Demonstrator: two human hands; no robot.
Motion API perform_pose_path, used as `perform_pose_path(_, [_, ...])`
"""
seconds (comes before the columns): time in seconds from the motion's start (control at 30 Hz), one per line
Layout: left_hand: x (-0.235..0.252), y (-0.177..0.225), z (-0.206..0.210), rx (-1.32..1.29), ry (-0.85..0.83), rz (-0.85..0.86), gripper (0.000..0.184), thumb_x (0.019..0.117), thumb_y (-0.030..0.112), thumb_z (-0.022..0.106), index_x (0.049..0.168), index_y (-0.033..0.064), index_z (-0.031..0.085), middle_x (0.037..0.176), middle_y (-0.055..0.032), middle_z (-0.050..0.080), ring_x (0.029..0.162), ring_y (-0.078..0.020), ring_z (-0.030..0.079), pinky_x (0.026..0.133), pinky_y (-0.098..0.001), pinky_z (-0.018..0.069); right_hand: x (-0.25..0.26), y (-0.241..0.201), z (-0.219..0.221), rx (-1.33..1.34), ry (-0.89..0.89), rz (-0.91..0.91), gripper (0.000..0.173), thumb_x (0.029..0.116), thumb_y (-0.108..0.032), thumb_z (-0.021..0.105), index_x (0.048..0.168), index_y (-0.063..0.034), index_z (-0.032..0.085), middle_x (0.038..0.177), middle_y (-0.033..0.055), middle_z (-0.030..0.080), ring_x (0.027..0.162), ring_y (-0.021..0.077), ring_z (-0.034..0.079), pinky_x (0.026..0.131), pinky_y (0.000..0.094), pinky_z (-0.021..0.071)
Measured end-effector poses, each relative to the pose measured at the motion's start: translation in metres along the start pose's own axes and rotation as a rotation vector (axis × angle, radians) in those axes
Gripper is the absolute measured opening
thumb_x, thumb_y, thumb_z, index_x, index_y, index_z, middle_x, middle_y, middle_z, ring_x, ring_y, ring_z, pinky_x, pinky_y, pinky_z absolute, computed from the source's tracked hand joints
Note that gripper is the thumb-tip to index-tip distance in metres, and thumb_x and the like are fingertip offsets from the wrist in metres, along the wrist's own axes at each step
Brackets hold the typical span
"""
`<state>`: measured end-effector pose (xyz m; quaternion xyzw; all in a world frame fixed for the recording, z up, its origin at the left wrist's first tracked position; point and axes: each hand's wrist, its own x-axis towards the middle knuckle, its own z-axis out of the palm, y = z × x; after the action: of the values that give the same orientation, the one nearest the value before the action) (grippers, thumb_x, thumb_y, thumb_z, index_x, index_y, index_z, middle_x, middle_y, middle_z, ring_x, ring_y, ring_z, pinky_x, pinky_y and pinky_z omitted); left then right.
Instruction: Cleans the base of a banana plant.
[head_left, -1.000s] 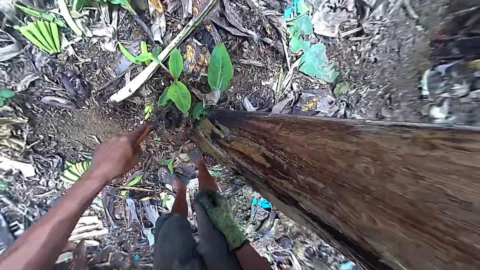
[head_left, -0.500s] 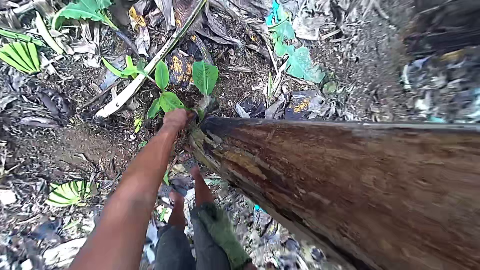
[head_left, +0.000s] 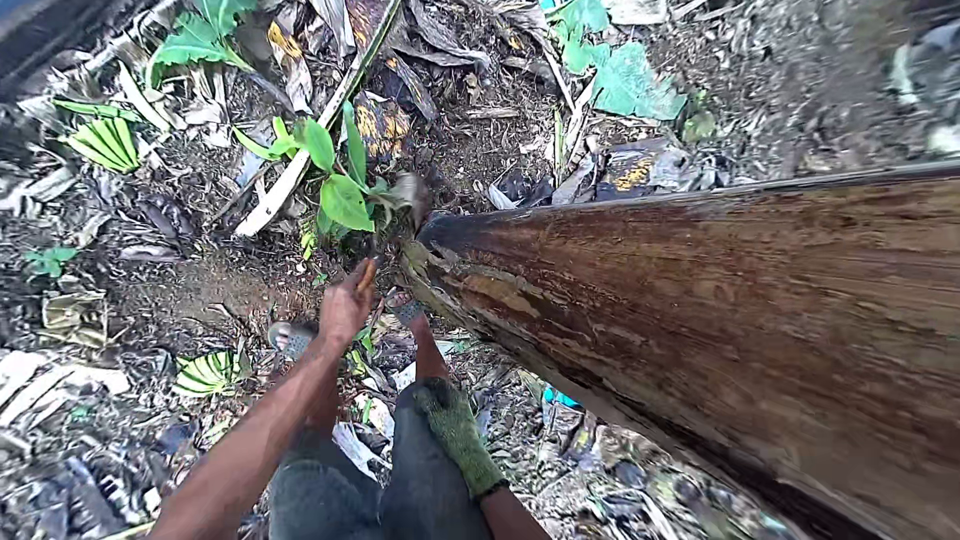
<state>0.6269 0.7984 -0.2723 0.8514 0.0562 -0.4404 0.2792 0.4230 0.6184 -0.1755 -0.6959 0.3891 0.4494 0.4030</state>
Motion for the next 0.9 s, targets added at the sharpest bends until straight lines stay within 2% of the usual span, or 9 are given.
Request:
perform_pose_path(0.1, [0.01,-0.017,0.018,0.103,-0.011,0.155,0.054,0.1073,0.03,0.047,0.16,0.024,0.039,0.123,-0.023,0.069,0.103,-0.0421,0.071,0.091,-0.0597,0.0555,0.007,-0.011,0.017,0.014,0.056,-0.027,0.042,0.0986,-0.048,0.061,0.126,-0.0166,0.069,0.112,0.0026,0.074,0.105,0.0135,0.07,0.097,0.0418,0.0572])
perform_pose_path(0.2, [0.043,-0.051,0.016,0.251,-0.226,0.083,0.061,0.1073,0.025,0.045,0.164,0.0307,0.026,0.126,-0.0257,0.067,0.111,-0.0459,0.068,0.095,-0.0634,0.0527,-0.001,-0.024,0.031,0.133,0.139,-0.012,0.041,0.0982,-0.043,0.064,0.127,-0.0132,0.069,0.116,0.0048,0.074,0.109,0.0143,0.069,0.1,0.0409,0.056])
perform_pose_path(0.3, [0.058,-0.033,-0.008,0.325,-0.31,-0.054,0.063,0.1018,0.018,0.052,0.161,0.0306,0.035,0.128,-0.0259,0.066,0.115,-0.0478,0.065,0.092,-0.0668,0.052,-0.016,-0.033,0.061,0.143,0.193,-0.024,0.04,0.0978,-0.041,0.065,0.123,-0.0113,0.071,0.113,0.0066,0.074,0.107,0.0161,0.07,0.099,0.0429,0.0564])
perform_pose_path(0.43, [0.01,-0.004,-0.036,0.037,-0.221,-0.092,0.054,0.104,0.027,0.05,0.158,0.0235,0.042,0.127,-0.0219,0.068,0.115,-0.0408,0.067,0.094,-0.0611,0.0536,-0.034,-0.046,0.102,-0.098,0.21,0.009,0.044,0.0948,-0.051,0.064,0.122,-0.0176,0.072,0.11,0.0028,0.075,0.105,0.017,0.071,0.098,0.0481,0.0564])
perform_pose_path(0.53, [-0.023,-0.081,-0.062,0.007,-0.192,-0.062,0.059,0.1076,0.026,0.044,0.163,0.0376,0.028,0.124,-0.0219,0.069,0.11,-0.0429,0.069,0.092,-0.0627,0.0543,-0.049,-0.059,0.135,-0.246,0.17,0.055,0.049,0.0957,-0.049,0.065,0.129,-0.0129,0.069,0.118,0.0103,0.074,0.113,0.0251,0.069,0.102,0.054,0.0529])
perform_pose_path(0.6, [-0.018,-0.149,-0.106,0.092,-0.145,-0.06,0.067,0.1057,0.012,0.043,0.164,0.0394,0.024,0.128,-0.0259,0.067,0.112,-0.0484,0.067,0.091,-0.0661,0.0531,-0.052,-0.072,0.158,-0.363,0.155,0.035,0.051,0.0969,-0.049,0.063,0.131,-0.0108,0.068,0.122,0.0145,0.072,0.117,0.0306,0.067,0.104,0.0578,0.0505])
perform_pose_path(0.77, [-0.039,-0.292,-0.217,0.054,-0.051,-0.276,0.063,0.1034,0.012,0.048,0.162,0.0289,0.033,0.136,-0.0276,0.061,0.12,-0.0497,0.062,0.094,-0.0678,0.0512,-0.063,-0.13,0.187,-0.409,0.229,-0.051,0.05,0.0977,-0.051,0.062,0.127,-0.0119,0.07,0.12,0.0149,0.072,0.115,0.0316,0.067,0.103,0.0599,0.0506])
perform_pose_path(0.83, [-0.09,-0.345,-0.218,-0.022,-0.059,-0.326,0.052,0.1026,0.017,0.05,0.155,0.019,0.047,0.134,-0.0267,0.063,0.12,-0.048,0.063,0.094,-0.0676,0.0515,-0.084,-0.158,0.201,-0.239,0.297,-0.087,0.047,0.0992,-0.045,0.063,0.128,-0.0081,0.069,0.12,0.0155,0.072,0.114,0.0291,0.068,0.103,0.0559,0.0521])
perform_pose_path(0.9, [-0.16,-0.404,-0.225,-0.136,-0.045,-0.45,0.045,0.103,0.025,0.052,0.145,0.0088,0.055,0.131,-0.0256,0.065,0.119,-0.0455,0.064,0.095,-0.0651,0.0525,-0.096,-0.203,0.227,0.034,0.292,-0.192,0.042,0.103,-0.035,0.059,0.128,-0.0014,0.066,0.109,0.015,0.073,0.097,0.0236,0.07,0.089,0.0463,0.0588])
